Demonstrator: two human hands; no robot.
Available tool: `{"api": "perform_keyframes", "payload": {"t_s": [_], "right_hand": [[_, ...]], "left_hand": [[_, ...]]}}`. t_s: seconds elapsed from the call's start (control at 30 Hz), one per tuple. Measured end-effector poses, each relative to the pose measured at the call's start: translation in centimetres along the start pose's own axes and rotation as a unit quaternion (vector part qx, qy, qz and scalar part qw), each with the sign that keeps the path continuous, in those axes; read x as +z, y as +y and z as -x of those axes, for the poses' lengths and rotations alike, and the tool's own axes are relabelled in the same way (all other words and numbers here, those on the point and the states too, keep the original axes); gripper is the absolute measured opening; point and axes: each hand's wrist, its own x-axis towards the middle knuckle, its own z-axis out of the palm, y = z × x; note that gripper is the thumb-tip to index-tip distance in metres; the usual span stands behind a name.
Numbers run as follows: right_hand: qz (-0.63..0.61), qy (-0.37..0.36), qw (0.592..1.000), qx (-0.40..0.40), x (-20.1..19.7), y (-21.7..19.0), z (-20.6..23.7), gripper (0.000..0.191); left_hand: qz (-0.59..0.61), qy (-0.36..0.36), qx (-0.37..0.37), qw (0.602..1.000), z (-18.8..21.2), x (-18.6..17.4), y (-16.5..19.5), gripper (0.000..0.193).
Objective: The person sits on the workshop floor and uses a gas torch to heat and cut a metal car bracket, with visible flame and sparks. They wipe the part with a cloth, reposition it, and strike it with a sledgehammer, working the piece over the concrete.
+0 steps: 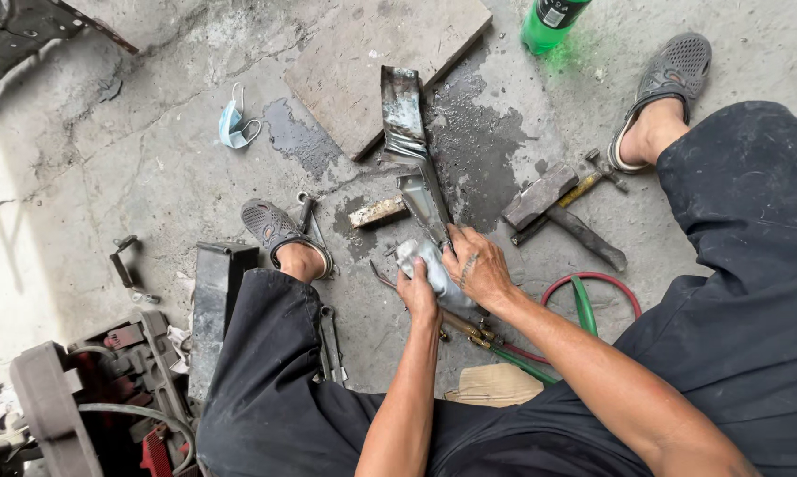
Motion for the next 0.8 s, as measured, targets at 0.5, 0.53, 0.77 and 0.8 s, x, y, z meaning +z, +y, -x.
{"api": "perform_keyframes", "payload": {"t_s": [0.5, 0.53, 0.77, 0.8], "right_hand": [[0.010, -0.048, 0.998, 0.028, 0.8, 0.4, 1.2, 0.051], [0.015, -0.033, 0.999, 0.012, 0.9, 0.5, 1.3, 0.049], [0.053, -0.069, 0.996, -0.030, 1.8, 0.7, 1.2, 0.047], [0.064, -0.096, 0.993, -0.015, 1.8, 0.7, 1.2, 0.048]], "left_hand": [[0.136, -0.134, -0.055, 0.980, 4.5, 1.2, 7.6, 0.036], [0.105, -0.139, -0.015, 0.985, 4.5, 1.3, 7.5, 0.034], [0.027, -0.123, 0.036, 0.991, 4.2, 0.6, 6.8, 0.028], [0.032, -0.122, 0.032, 0.991, 4.1, 0.5, 6.5, 0.027]]}}
